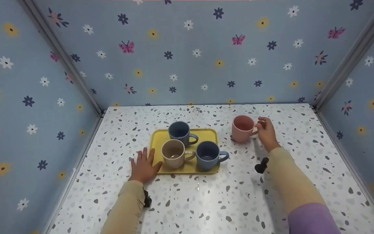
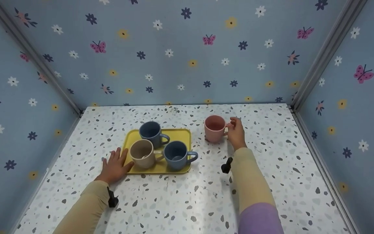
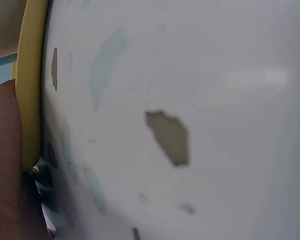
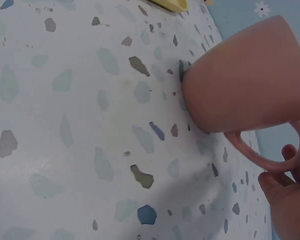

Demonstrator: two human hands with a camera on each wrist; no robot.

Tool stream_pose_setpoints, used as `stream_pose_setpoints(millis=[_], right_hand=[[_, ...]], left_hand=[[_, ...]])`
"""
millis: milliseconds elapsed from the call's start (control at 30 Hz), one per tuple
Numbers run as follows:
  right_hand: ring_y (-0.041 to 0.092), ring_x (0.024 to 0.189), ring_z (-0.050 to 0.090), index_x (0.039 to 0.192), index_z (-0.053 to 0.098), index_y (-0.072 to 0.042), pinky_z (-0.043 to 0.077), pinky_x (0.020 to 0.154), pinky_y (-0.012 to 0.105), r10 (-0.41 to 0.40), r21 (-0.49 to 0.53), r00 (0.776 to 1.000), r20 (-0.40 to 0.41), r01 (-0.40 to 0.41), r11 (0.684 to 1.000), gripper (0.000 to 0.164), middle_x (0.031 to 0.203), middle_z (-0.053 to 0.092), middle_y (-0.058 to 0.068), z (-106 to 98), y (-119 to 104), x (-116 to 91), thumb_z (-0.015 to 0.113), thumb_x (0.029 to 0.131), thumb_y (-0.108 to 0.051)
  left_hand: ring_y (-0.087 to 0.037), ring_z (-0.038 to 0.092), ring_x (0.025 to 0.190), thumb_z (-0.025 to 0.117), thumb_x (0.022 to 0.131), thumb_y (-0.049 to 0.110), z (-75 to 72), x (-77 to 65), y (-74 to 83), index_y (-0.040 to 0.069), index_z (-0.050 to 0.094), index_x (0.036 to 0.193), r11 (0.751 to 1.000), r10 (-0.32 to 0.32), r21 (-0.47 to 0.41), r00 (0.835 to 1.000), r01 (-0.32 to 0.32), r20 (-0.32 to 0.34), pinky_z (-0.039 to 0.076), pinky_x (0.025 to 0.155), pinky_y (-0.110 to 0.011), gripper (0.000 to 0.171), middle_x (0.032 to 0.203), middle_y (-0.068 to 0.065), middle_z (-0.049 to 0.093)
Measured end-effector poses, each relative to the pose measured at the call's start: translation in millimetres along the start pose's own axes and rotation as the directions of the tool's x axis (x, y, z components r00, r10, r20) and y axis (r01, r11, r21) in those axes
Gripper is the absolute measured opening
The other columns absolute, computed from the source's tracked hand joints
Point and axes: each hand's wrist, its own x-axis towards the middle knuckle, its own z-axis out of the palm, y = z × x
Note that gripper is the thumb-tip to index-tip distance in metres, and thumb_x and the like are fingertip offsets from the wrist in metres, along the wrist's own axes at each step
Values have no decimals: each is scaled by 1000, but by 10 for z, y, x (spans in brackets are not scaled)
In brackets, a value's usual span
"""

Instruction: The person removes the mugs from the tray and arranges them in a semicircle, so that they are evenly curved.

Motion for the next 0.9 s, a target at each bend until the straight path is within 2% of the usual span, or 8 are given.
stream_pose_setpoints(millis=[233,367,500,700,833,900], right_hand=[[29,147,33,152,33,-7,25,122,46,-102,15,990,-101,104,994,48,152,41,16,-23,-265,-95,40,110,-30],[27,142,41,149,36,-6,31,120,41,-151,69,979,-139,162,984,46,147,46,15,45,-376,-185,43,110,-29],[26,140,44,146,40,-5,35,117,41,-194,127,974,-116,209,970,43,144,50,16,153,-436,-302,46,109,-26],[28,133,51,138,48,-1,37,115,43,-279,176,958,-70,287,942,37,136,57,17,365,-457,-492,52,107,-20],[25,121,58,131,53,1,45,104,36,-315,178,949,-27,315,932,30,129,62,17,567,-418,-637,55,105,-14],[23,118,59,130,54,0,47,100,30,-307,168,951,12,301,939,30,127,63,15,667,-380,-708,56,105,-14]], left_hand=[[-43,-3,154,36,102,65,64,25,-49,17,13,164,1000,-6,9,1000,6,11,-8,116,-69,82,169,-19,0],[-45,-1,153,38,102,62,94,29,-74,15,15,164,1000,7,22,1000,-7,-10,-6,116,-71,81,168,-21,3],[-46,1,153,39,102,60,85,32,-76,13,17,163,1000,12,28,1000,-11,-26,-5,115,-72,80,168,-23,5],[-45,-1,153,37,102,62,54,47,-55,16,13,164,999,5,37,1000,-5,2,-6,116,-71,81,168,-21,2],[-44,-2,153,37,102,62,57,45,-51,16,14,164,1000,-1,23,1000,1,6,-8,116,-70,81,168,-21,2],[-44,-2,153,37,102,63,60,45,-46,16,15,164,1000,1,18,1000,-1,-2,-8,116,-69,81,168,-21,2]])
